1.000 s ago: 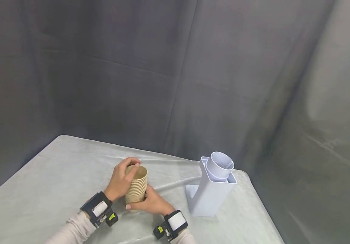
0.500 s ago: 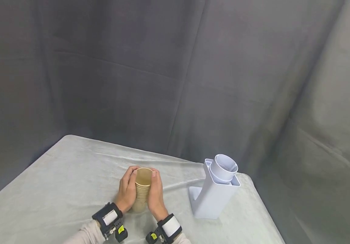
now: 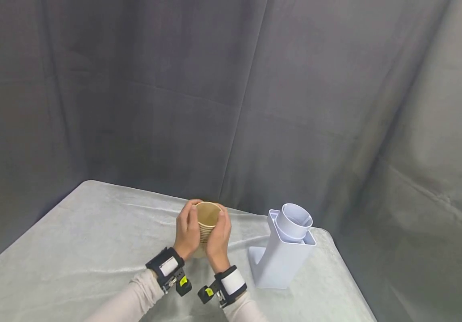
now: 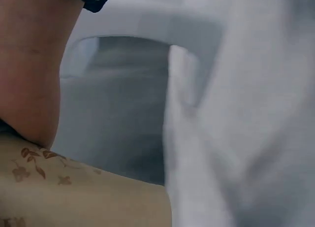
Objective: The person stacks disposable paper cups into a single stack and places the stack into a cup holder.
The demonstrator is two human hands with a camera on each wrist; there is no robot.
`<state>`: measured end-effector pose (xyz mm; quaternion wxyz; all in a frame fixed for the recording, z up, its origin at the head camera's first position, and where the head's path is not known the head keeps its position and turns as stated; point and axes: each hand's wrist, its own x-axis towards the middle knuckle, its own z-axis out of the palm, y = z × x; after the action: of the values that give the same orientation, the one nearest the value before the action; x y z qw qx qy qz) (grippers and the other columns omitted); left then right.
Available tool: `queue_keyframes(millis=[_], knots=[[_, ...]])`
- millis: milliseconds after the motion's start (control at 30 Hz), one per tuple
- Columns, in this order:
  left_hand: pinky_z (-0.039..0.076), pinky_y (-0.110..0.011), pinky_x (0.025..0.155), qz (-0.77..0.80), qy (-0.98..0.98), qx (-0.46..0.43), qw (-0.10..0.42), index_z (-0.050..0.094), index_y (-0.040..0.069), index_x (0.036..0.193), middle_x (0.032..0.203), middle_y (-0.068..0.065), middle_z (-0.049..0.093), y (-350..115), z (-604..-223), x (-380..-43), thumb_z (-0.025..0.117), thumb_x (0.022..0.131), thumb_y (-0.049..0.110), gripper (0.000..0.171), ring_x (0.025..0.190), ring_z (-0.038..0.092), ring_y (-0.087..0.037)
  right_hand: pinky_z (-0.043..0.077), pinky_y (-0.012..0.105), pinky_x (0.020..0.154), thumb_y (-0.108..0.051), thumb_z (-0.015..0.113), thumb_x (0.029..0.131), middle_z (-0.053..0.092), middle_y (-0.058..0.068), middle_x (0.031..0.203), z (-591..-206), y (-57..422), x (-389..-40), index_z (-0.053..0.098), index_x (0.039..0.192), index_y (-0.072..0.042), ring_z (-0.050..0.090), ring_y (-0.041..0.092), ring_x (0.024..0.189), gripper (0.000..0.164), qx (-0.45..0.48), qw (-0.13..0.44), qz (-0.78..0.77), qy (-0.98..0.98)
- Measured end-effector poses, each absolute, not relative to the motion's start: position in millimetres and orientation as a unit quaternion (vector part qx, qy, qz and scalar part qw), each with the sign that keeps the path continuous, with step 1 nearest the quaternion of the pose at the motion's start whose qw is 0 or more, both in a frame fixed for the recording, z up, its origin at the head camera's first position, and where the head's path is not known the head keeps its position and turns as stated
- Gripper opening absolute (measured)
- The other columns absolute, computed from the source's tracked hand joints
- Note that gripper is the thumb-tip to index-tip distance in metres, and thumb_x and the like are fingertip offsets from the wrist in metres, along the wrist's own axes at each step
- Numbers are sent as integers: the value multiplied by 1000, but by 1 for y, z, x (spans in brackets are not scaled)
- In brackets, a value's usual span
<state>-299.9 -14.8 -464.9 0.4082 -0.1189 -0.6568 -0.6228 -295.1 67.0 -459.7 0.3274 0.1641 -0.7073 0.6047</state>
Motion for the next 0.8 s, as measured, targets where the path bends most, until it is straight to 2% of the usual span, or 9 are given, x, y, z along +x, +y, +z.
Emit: queue_keyframes(millis=[333, 533, 633, 800], knots=[[51, -47, 82, -636, -640, -131, 411, 60, -3, 114, 106, -23, 66, 33, -387, -325, 31, 107, 16, 36, 96, 63, -37, 48, 35, 84, -18, 26, 106, 68, 24, 110, -370, 119, -321, 67, 115, 6, 62, 35, 100, 48, 176, 324, 579, -727], [50, -48, 85, -636, -638, -166, 403, 58, -4, 117, 110, -22, 63, 65, -351, -327, 33, 108, 18, 35, 101, 61, -34, 44, 23, 80, -20, 26, 105, 68, 23, 109, -333, 151, -322, 68, 115, 6, 60, 18, 95, 50, 162, 340, 588, -716], [50, -45, 86, -640, -631, -185, 397, 58, -4, 118, 111, -21, 62, 80, -336, -326, 34, 107, 19, 35, 102, 60, -33, 44, 22, 80, -20, 26, 104, 68, 20, 108, -319, 166, -319, 68, 116, 6, 58, 12, 92, 51, 155, 348, 603, -701], [50, -40, 88, -652, -618, -206, 389, 57, -4, 119, 112, -21, 60, 106, -319, -327, 35, 107, 20, 35, 103, 60, -32, 43, 26, 75, -23, 24, 105, 64, 6, 99, -303, 193, -318, 68, 117, 4, 55, 12, 86, 53, 133, 359, 607, -696]])
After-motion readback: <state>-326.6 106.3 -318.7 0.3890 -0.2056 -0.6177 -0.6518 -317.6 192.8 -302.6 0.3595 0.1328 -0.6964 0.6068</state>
